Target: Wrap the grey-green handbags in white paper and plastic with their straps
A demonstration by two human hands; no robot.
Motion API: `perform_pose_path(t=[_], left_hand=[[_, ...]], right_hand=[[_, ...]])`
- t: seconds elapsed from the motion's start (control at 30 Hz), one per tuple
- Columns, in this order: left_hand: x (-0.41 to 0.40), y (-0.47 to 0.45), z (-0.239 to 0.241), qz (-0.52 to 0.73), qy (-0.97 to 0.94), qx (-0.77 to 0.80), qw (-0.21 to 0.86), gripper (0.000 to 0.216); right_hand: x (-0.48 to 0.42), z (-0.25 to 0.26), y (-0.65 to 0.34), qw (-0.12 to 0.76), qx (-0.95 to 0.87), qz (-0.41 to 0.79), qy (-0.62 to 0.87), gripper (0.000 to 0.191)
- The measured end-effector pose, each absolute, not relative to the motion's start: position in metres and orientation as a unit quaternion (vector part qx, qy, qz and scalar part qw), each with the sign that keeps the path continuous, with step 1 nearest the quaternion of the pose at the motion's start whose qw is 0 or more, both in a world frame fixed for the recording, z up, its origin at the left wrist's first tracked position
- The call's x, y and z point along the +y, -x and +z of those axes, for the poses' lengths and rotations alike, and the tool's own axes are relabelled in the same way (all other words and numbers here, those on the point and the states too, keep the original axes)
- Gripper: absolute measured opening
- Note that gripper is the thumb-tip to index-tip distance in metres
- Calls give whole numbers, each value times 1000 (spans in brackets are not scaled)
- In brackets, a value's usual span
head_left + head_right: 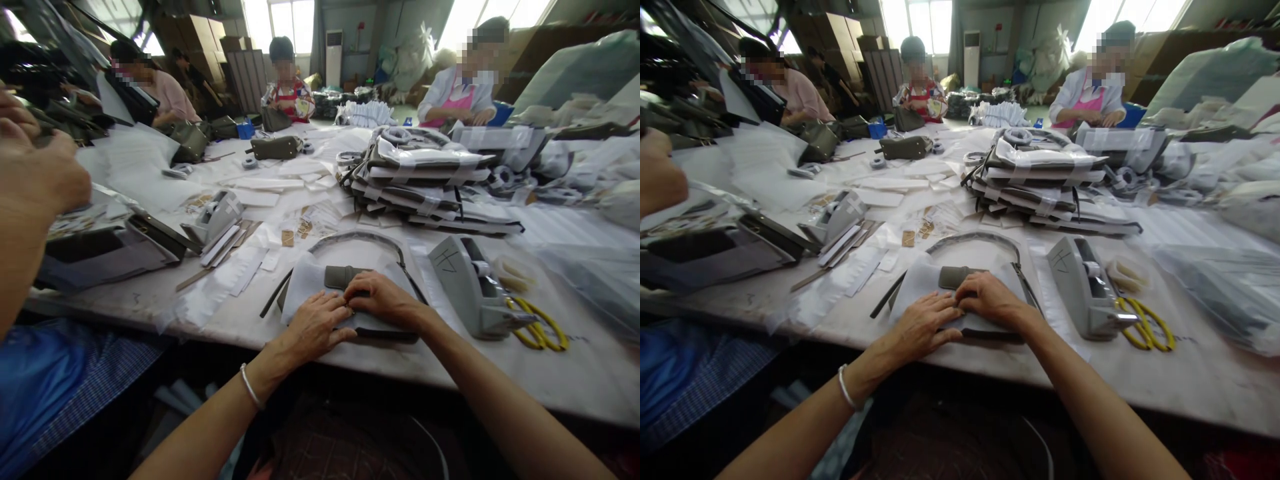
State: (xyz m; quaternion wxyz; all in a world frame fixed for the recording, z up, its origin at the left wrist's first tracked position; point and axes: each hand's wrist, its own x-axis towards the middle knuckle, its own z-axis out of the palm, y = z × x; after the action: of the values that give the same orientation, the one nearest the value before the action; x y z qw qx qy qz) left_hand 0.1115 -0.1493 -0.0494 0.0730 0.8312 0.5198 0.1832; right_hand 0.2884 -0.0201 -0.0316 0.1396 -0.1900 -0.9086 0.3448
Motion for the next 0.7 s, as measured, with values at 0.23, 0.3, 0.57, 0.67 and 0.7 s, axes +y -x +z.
perform_pose_path(t=[0.23,0.3,0.57,0.67,0.7], left_hand=[[-157,-109,-61,227,-829,505,75,31],[-158,-108,-65,242,-827,501,82,25],[-161,-107,-65,263,-809,513,112,40],[-160,-109,-67,253,-810,519,100,40],[-160,-109,-68,252,-810,520,95,39]], right_hand=[[-21,-33,-291,102,-918,337,181,17],[-21,-33,-290,90,-920,337,180,16],[-29,-41,-282,108,-916,302,239,15],[-38,-50,-281,133,-906,275,294,13],[-42,-54,-281,145,-903,264,305,13]])
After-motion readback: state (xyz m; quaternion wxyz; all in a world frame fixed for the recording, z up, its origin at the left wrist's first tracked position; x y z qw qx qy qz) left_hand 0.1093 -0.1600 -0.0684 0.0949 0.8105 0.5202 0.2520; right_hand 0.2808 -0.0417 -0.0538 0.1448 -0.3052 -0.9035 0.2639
